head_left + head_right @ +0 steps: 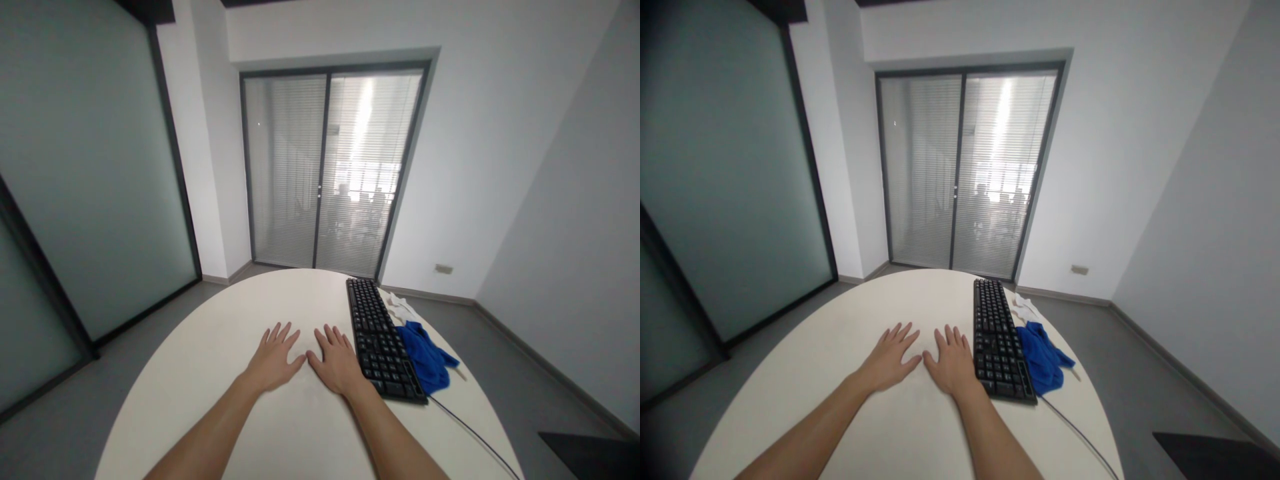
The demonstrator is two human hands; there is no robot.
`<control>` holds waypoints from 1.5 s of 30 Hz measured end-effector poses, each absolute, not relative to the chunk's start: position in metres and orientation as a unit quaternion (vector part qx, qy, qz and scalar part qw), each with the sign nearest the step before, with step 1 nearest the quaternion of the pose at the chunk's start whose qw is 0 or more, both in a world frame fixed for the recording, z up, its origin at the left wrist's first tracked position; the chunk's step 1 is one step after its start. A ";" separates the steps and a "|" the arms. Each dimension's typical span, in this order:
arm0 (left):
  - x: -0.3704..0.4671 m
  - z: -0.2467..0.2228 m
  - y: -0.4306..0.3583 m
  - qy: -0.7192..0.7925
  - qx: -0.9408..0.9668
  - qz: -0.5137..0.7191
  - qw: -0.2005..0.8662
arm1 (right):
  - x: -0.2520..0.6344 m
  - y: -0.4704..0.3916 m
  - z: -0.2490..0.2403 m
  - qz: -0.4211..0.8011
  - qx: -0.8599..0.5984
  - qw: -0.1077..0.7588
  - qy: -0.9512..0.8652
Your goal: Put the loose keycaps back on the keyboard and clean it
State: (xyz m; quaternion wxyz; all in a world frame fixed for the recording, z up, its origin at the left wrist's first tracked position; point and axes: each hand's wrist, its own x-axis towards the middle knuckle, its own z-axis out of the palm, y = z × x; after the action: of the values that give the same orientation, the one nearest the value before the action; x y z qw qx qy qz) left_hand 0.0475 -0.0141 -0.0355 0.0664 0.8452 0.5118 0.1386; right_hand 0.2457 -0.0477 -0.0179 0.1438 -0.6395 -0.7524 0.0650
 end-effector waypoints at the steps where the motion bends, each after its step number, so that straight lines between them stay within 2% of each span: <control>1: 0.048 -0.036 -0.014 0.511 0.845 0.140 0.066 | 0.246 -0.048 -0.018 0.065 -0.639 0.144 -0.753; 16: 0.049 -0.031 -0.017 0.516 0.843 0.131 0.075 | 0.242 -0.050 -0.021 0.047 -0.644 0.142 -0.750; 22: 0.050 -0.023 -0.021 0.527 0.839 0.103 0.082 | 0.249 -0.055 -0.001 -0.031 -0.641 0.188 -0.744; 25: 0.049 -0.023 -0.021 0.526 0.840 0.101 0.087 | 0.271 -0.058 0.014 -0.077 -0.699 0.202 -0.682; 28: 0.048 -0.024 -0.021 0.527 0.839 0.099 0.090 | 0.299 -0.058 0.018 -0.111 -0.788 0.186 -0.577; 31: 0.049 -0.024 -0.021 0.525 0.841 0.099 0.090 | 0.320 -0.055 0.009 -0.055 -0.841 0.142 -0.519; 37: 0.049 -0.022 -0.022 0.525 0.840 0.101 0.094 | 0.323 -0.049 -0.009 -0.029 -0.848 0.096 -0.521; 45: 0.054 -0.019 -0.024 0.533 0.830 0.133 0.099 | 0.300 -0.060 0.005 -0.027 -0.831 0.089 -0.548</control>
State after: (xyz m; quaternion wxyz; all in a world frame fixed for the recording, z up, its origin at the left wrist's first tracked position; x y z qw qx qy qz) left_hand 0.0543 -0.0236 -0.0192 0.0987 0.8297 0.5331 0.1327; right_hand 0.3002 -0.0601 0.0047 0.0891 -0.8315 -0.5477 -0.0268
